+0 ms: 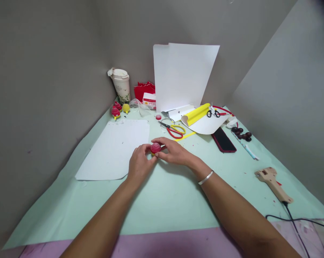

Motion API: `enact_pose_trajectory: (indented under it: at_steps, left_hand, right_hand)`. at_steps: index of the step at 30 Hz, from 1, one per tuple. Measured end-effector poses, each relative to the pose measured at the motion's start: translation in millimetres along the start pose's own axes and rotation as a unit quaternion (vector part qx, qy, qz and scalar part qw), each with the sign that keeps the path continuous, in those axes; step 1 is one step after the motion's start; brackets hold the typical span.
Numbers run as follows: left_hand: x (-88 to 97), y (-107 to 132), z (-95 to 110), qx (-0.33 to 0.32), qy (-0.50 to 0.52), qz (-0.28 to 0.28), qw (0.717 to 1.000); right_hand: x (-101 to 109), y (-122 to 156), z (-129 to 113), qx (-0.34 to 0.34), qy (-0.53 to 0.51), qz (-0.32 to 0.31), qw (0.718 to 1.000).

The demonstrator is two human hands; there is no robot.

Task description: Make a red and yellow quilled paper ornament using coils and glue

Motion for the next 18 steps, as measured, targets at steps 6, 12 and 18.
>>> enact_pose_trajectory:
  at_steps: [6,12,18]
  left_hand:
    - [-0.7,0.4,0.3,0.002,-0.006,-0.004,1.0]
    - [0.2,1.3,-0.6,0.005,-0.001,-0.012,1.0]
    - [-0.7,0.0,-1.8,0.008,-0.011,-0.006,1.0]
  right_hand:
    - [-0.6,0.9,0.4,-0.016,0.009,-0.009,1.0]
    - [-1.6,0.2,-0.4,-0.017,0.007,-0.005,1.0]
    - [-2.6,-0.6,2.5,-0.008,0.012,0.007,1.0]
Point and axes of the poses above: each hand's wrist, its own y-axis away from the middle knuckle, its own x-axis out of the back of the hand, z = x × y, the point moved 2 cm from there along -y, towards the middle knuckle, and after that the axes turned 4 degrees about x, right-handed, at the moved point
